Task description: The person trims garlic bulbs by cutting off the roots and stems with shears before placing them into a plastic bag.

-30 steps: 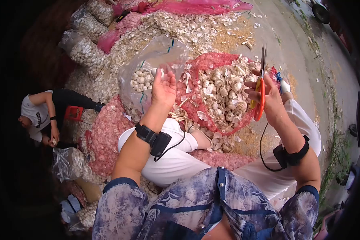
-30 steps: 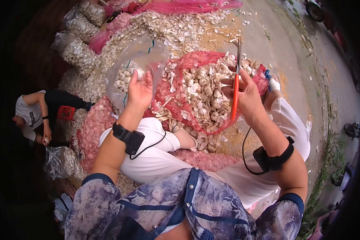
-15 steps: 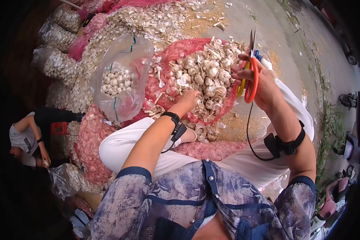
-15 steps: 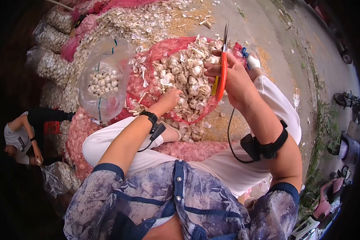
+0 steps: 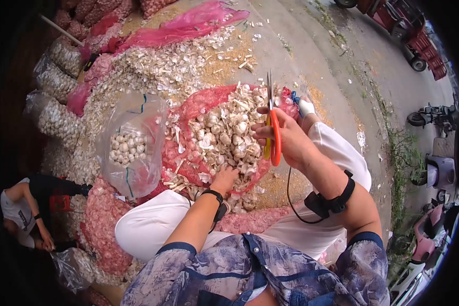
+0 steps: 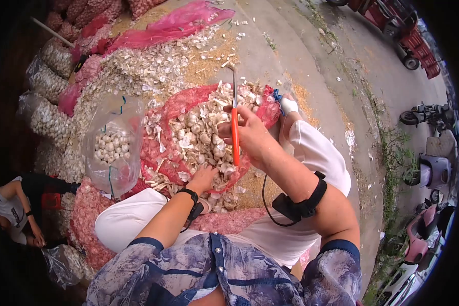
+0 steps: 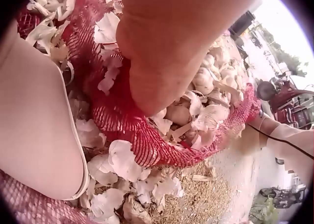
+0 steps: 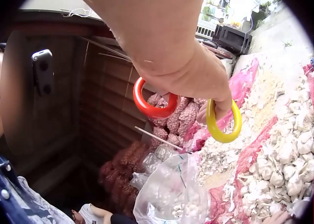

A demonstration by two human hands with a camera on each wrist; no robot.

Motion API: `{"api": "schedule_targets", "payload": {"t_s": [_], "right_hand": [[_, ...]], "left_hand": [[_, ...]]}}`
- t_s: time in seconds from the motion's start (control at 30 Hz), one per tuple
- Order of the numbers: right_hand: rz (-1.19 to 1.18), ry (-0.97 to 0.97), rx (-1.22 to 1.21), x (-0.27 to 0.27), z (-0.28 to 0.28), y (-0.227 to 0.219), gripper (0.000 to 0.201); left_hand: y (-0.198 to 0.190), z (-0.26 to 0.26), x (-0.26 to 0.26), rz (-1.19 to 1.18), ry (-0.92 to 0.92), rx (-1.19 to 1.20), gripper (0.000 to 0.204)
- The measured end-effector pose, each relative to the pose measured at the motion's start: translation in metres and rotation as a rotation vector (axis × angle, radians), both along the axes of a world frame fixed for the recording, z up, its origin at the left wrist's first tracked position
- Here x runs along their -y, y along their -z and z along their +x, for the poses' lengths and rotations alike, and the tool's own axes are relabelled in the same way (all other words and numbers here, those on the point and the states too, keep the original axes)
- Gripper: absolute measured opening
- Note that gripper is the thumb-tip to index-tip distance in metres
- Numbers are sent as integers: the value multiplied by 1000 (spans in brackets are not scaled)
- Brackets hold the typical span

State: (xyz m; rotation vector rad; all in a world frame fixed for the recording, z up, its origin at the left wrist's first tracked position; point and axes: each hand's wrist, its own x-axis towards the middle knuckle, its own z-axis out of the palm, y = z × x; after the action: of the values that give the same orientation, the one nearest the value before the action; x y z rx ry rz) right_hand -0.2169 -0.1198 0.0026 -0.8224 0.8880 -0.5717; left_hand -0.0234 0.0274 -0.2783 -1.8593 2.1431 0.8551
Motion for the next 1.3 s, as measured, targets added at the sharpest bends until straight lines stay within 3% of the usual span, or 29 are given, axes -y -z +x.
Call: {"api": "schedule_targets", "payload": {"t_s": [0.07, 0.1, 0.13, 0.2, 0.3, 0.4, 0.43, 0.5, 0.57, 0.63, 0.67, 0.77, 0.87, 0.93, 0.97, 1.07, 1.13, 1.2, 1.27, 1.3], "right_hand": [[-11, -15, -25, 0, 2, 0, 60], [-18, -9, -33, 1, 3, 0, 60], [-13, -11, -42, 1, 3, 1, 59], [-9, 0, -51, 3, 3, 1, 59], [1, -27, -49, 4, 2, 3, 56], [-2, -44, -65, 5, 3, 9, 54], [20, -41, -58, 5, 3, 9, 53], [42, -46, -10, 5, 3, 21, 48], [-1, -89, -50, 2, 5, 17, 45], [-32, -137, -90, -3, 7, 13, 43], [-62, -153, -96, -7, 9, 11, 42], [-178, -230, -96, -19, 15, 9, 41], [-222, -300, -93, -29, 24, 6, 40], [-324, -296, 17, -39, 31, 3, 40], [-432, -360, -79, -44, 33, -8, 41], [-574, -433, -37, -50, 38, -13, 44], [-608, -451, -65, -52, 38, -8, 46], [-638, -468, -96, -51, 38, -8, 48], [-576, -530, -277, -47, 36, -16, 52], [-653, -499, -225, -46, 35, -9, 54]], "left_hand": [[-21, -12, 7, 111, 101, 105, 43], [-1, -11, 1, 76, 266, 193, 35], [19, -10, -7, -25, 272, 196, 27], [43, -11, -18, -78, 171, 216, 28], [-10, -12, -14, -22, 169, 223, 23], [-13, -2, 5, 47, -146, -2, 30], [-30, 1, 16, 33, -163, -9, 30], [-81, 13, 40, 125, -370, -278, 56], [-96, 24, 58, -27, -671, -602, 80], [-152, 34, 79, -54, -680, -688, 74], [-200, 40, 78, 32, -626, -766, 84], [-282, 42, 58, 32, -704, -1215, 61], [-344, 53, 30, 118, -787, -1476, 42], [-353, 61, 17, 174, -829, -1578, 37], [-352, 65, 13, 177, -857, -1575, 37], [-346, 66, 5, 177, -803, -1609, 36], [-339, 63, 4, 35, -792, -1585, 42], [-333, 59, 7, -10, -782, -1550, 47], [-335, 57, 8, -94, -796, -1397, 50], [-338, 58, 7, -121, -739, -1315, 47]]}}
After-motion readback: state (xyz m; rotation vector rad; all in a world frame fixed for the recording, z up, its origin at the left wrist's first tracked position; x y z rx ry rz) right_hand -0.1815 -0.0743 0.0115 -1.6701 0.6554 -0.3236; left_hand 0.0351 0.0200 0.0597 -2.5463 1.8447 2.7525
